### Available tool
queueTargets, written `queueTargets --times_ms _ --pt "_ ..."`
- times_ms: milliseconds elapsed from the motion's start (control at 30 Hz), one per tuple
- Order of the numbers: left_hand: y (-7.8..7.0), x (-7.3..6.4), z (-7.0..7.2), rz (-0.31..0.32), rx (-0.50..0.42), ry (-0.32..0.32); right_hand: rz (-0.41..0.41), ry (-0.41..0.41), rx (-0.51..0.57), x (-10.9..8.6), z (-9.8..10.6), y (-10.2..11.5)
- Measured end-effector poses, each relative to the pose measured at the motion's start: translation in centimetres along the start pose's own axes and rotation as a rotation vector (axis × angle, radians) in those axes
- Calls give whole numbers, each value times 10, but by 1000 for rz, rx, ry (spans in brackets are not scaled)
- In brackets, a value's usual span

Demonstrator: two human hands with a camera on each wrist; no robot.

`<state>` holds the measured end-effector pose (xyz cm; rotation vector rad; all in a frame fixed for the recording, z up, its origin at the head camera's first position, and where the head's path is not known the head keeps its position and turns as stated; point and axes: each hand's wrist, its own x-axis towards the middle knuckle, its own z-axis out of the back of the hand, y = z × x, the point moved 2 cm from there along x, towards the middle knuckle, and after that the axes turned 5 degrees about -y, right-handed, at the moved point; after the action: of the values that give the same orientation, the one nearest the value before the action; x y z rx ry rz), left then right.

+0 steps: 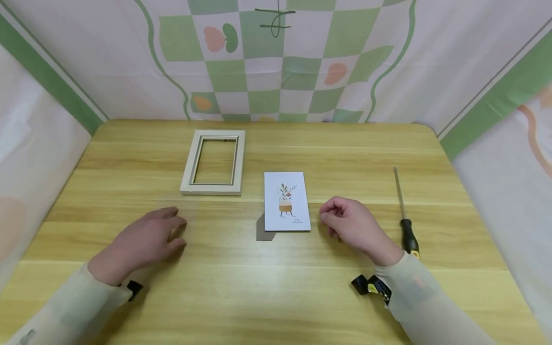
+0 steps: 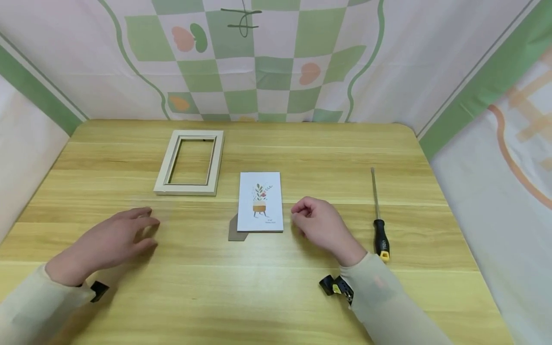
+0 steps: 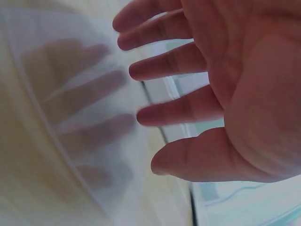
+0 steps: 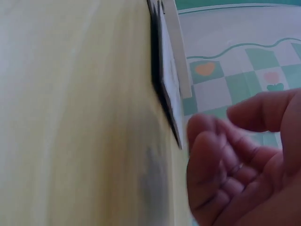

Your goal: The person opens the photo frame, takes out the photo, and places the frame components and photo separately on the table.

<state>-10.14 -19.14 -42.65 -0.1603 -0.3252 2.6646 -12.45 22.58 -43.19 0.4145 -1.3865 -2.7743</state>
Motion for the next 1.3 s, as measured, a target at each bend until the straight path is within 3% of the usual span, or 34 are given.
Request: queueTargets --times_ms 133,267,467,633,867,1000,1300 --pt "-17 11 7 -24 -58 2 -17 -8 -14 4 -1 3" --pt "-41 32 11 -38 -257 15 -14 -5 -38 8 -3 7" --pt "-73 63 3 82 -623 107 -44 25 -29 13 -6 12" --pt "-88 80 -11 180 -841 122 -60 37 4 14 -8 16" --pt "-99 94 -26 221 -1162 135 -77 51 41 15 -12 20" --pt "-100 98 -31 242 -1253 130 -84 49 74 15 -15 21" --pt "-100 98 -30 246 -1297 143 -92 42 113 15 -17 20"
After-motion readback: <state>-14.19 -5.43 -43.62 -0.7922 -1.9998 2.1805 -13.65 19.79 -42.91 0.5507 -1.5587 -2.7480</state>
